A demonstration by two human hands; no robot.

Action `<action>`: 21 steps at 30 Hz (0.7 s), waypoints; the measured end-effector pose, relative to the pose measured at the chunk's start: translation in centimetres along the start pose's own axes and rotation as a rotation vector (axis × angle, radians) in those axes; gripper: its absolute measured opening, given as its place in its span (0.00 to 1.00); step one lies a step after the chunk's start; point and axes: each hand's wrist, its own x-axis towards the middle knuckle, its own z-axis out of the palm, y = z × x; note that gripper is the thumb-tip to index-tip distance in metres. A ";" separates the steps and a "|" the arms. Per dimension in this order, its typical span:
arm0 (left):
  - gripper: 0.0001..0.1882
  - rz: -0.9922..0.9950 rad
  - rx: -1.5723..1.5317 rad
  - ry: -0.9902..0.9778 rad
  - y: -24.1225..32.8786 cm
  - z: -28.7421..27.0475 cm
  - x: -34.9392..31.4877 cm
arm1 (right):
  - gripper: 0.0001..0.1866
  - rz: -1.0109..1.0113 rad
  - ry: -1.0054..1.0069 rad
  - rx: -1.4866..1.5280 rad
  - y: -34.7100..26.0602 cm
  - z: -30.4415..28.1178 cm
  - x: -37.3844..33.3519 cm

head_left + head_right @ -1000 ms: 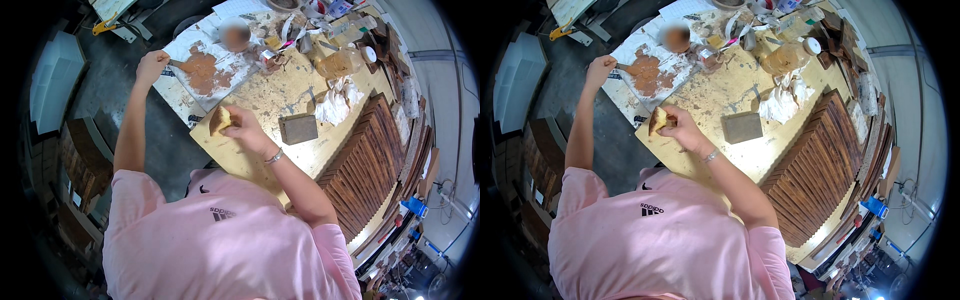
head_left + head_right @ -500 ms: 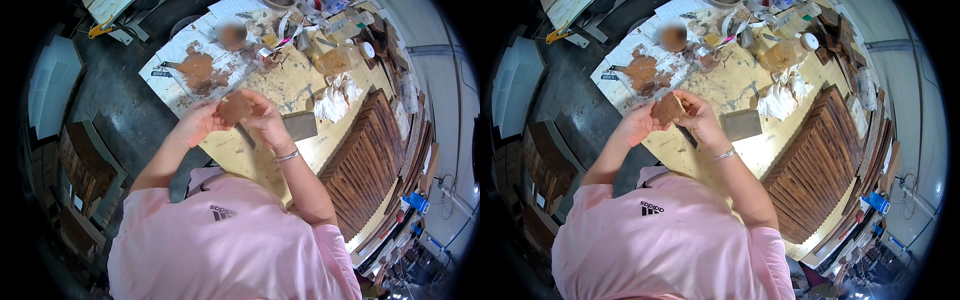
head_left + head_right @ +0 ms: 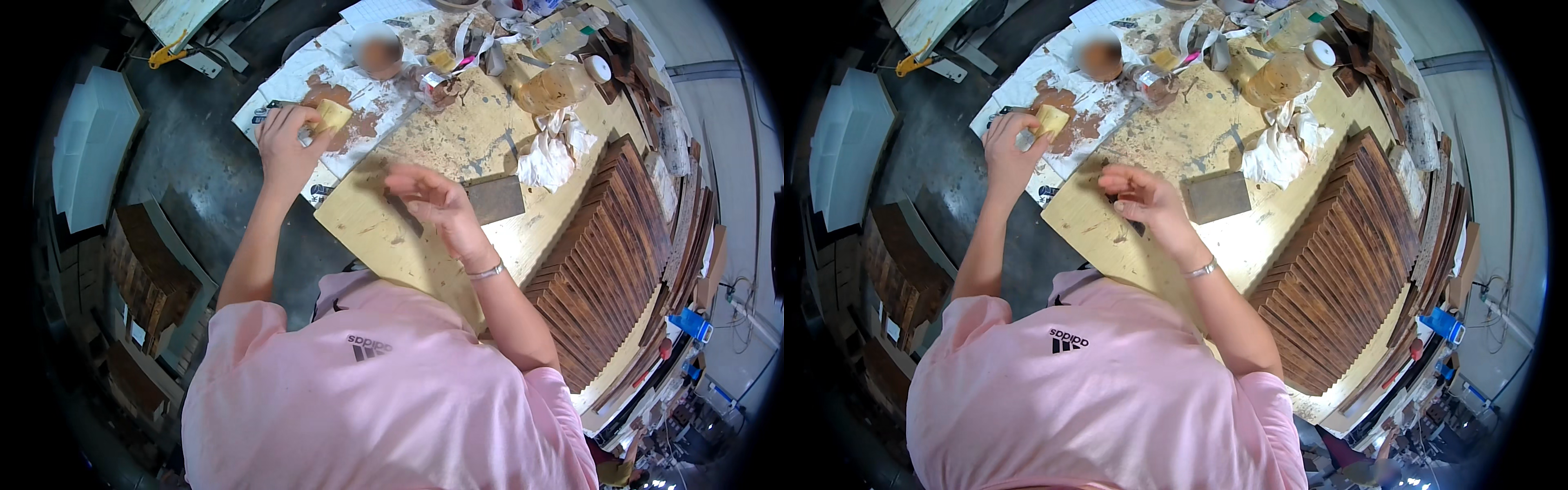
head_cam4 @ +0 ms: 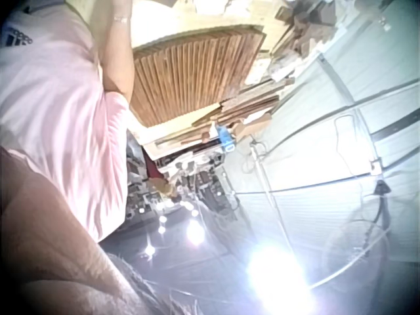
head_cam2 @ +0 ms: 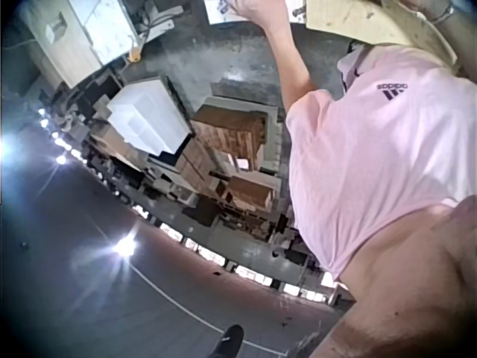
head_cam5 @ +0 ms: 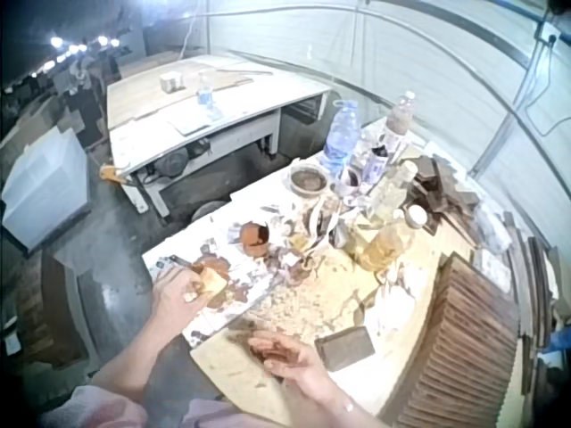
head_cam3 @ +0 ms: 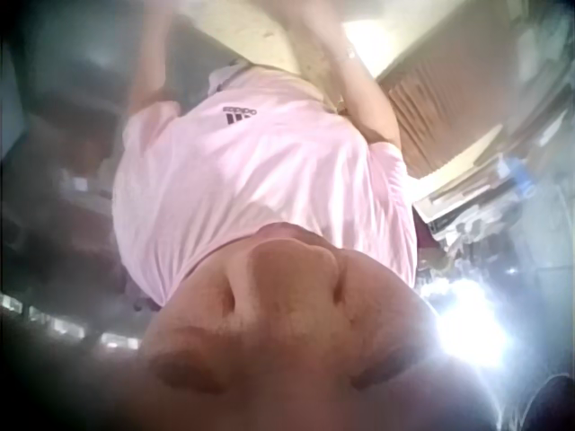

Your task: The person wipes a slatted wood panel with a white cloth, applies a substance with a sponge, and then stacks the panel on top of others on a workbench.

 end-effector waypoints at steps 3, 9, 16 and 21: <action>0.13 0.081 0.290 0.013 -1.7 1.9 -0.7 | 0.26 0.030 -0.025 0.044 0.4 0.9 -1.5; 0.09 0.065 0.297 0.102 -1.0 1.3 0.1 | 0.22 0.091 -0.001 0.069 1.3 2.1 -4.3; 0.09 0.113 0.250 0.050 -2.0 1.1 -0.3 | 0.22 0.086 -0.004 0.109 2.0 2.3 -4.7; 0.07 0.137 0.231 -0.004 -3.0 1.8 -0.6 | 0.22 0.099 -0.030 0.093 2.2 2.4 -4.6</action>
